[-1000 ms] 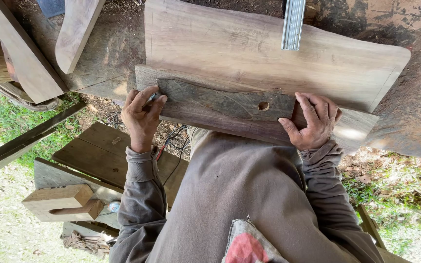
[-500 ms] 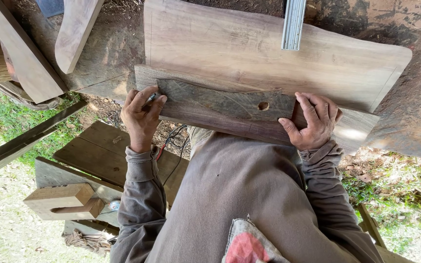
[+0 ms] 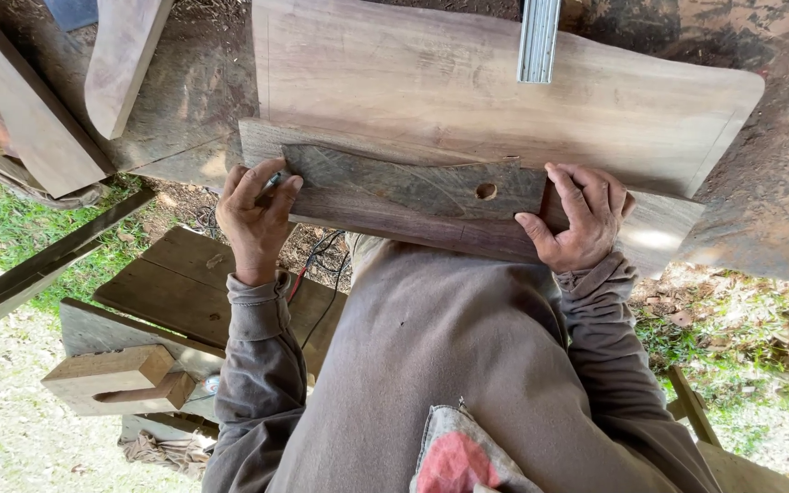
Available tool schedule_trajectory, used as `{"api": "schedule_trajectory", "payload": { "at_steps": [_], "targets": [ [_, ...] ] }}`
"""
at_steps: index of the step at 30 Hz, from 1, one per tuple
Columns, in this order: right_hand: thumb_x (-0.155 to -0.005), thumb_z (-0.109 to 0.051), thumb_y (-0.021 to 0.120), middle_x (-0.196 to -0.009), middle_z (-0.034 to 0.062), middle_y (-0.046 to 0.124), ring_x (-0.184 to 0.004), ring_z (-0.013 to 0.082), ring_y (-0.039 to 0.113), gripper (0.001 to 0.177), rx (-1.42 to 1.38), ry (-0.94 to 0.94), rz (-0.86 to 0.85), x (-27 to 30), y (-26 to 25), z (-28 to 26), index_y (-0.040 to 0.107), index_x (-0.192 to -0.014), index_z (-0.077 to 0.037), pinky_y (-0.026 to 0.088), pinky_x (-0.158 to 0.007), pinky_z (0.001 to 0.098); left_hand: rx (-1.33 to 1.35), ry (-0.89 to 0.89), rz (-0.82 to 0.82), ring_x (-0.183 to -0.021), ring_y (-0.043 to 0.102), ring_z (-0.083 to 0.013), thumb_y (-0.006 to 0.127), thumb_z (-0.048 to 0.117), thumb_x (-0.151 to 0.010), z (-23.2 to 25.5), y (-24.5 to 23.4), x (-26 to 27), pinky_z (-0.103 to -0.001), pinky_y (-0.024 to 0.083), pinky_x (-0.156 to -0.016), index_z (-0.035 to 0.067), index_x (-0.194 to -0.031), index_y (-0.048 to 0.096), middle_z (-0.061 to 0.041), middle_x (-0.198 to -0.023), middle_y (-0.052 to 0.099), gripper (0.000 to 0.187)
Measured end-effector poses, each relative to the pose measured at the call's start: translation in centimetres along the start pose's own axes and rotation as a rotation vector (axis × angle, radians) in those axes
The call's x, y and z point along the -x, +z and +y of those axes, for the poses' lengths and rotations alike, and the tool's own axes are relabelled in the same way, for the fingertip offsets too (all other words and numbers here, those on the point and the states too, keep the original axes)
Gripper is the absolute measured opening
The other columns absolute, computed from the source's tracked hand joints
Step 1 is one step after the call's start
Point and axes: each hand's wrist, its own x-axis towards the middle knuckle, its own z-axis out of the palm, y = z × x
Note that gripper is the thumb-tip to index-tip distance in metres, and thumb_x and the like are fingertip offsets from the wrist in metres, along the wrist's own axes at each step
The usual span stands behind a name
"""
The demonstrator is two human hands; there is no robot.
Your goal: The person walks to a workbench and places a dark wooden template on a larger piece of light-colored wood. They use a pencil to trace the template's outline and then use a metal square to draw straight lines on the wood.
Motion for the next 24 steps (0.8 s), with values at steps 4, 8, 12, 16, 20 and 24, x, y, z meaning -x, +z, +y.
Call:
{"api": "schedule_trajectory", "payload": {
  "at_steps": [4,8,12,16,20,24],
  "targets": [
    [-0.093,-0.064,0.076,-0.136,0.0023,0.064,-0.129,0.0266,0.052,0.070,-0.008,0.013,-0.009,-0.3,-0.2,-0.4,0.070,-0.141,-0.013,0.034,-0.112,0.0472,-0.025,-0.001,0.008,-0.072,0.059,-0.0077,0.091,0.011,-0.088,0.0,-0.2,0.0,-0.026,0.049,-0.061,0.008,-0.113,0.077,-0.001,-0.088,0.061,0.029],
    [-0.093,-0.064,0.077,-0.137,0.0020,0.064,-0.129,0.0272,0.051,0.070,-0.001,-0.009,0.015,-0.1,0.1,-0.1,0.071,-0.141,-0.013,0.034,-0.113,0.0471,-0.027,0.016,0.018,-0.075,0.063,-0.0073,0.090,0.012,-0.089,0.3,-0.2,-0.1,-0.025,0.051,-0.063,0.009,-0.114,0.076,0.000,-0.090,0.063,0.029],
    [-0.092,-0.063,0.077,-0.136,0.0024,0.063,-0.128,0.0269,0.051,0.070,-0.033,0.008,-0.002,-0.1,-0.1,-0.3,0.070,-0.140,-0.013,0.032,-0.113,0.0476,-0.026,0.008,0.009,-0.074,0.063,-0.0083,0.090,0.013,-0.089,0.2,-0.3,-0.1,-0.025,0.052,-0.062,0.009,-0.114,0.076,-0.001,-0.088,0.061,0.028],
    [-0.092,-0.063,0.078,-0.138,0.0013,0.063,-0.130,0.0272,0.049,0.071,-0.030,0.010,0.000,0.0,0.1,0.0,0.070,-0.142,-0.014,0.032,-0.114,0.0480,0.029,0.040,0.007,-0.076,0.065,-0.0097,0.088,0.014,-0.091,0.4,-0.3,-0.3,-0.025,0.055,-0.064,0.009,-0.115,0.075,-0.002,-0.090,0.063,0.028],
    [-0.093,-0.062,0.079,-0.139,0.0016,0.062,-0.131,0.0270,0.050,0.068,-0.038,0.019,0.010,0.0,0.0,-0.1,0.071,-0.141,-0.015,0.033,-0.115,0.0484,-0.054,0.044,0.012,-0.072,0.064,-0.0116,0.088,0.015,-0.090,1.1,-0.6,-0.3,-0.028,0.052,-0.063,0.008,-0.112,0.076,-0.005,-0.087,0.062,0.027],
    [-0.093,-0.061,0.079,-0.138,0.0022,0.063,-0.132,0.0284,0.049,0.067,-0.010,0.003,0.027,0.9,0.3,0.3,0.071,-0.141,-0.015,0.034,-0.117,0.0486,-0.006,0.064,0.023,-0.074,0.065,-0.0113,0.087,0.017,-0.089,0.8,-0.6,0.2,-0.028,0.052,-0.063,0.008,-0.113,0.075,-0.005,-0.090,0.064,0.028]
  ]
}}
